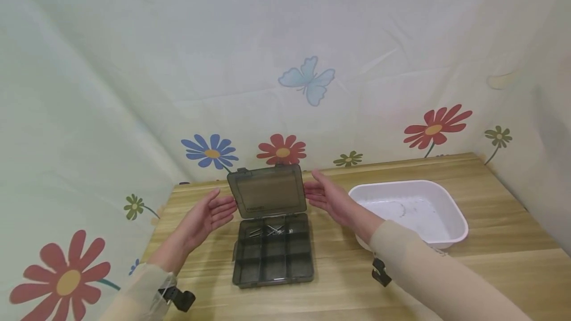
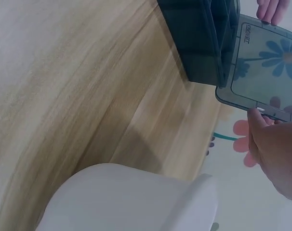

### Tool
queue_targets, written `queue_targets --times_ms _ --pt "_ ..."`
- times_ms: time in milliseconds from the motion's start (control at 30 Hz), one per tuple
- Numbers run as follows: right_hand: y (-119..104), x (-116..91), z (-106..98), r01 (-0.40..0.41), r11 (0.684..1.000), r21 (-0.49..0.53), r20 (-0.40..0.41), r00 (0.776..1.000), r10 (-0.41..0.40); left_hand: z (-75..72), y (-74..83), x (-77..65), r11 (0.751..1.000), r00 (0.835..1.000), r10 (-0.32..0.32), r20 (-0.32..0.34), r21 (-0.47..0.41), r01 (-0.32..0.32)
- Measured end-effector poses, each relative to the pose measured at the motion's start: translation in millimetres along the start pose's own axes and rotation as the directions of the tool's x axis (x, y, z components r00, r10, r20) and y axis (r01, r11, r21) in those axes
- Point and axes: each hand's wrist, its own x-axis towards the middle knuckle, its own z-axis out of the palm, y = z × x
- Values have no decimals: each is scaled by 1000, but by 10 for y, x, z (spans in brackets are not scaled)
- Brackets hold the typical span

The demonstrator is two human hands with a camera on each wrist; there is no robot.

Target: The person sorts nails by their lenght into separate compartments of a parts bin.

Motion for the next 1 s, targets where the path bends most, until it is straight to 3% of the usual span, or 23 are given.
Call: queue_targets --times_ms 300,1000 --pt "14 -75 81 19 998 -67 -51 998 -23 51 49 -130 999 999 -18 -37 34 19" --pt "-5 -186 148 53 978 -201 -12 998 -56 135 40 -252 994 996 -13 -91 105 22"
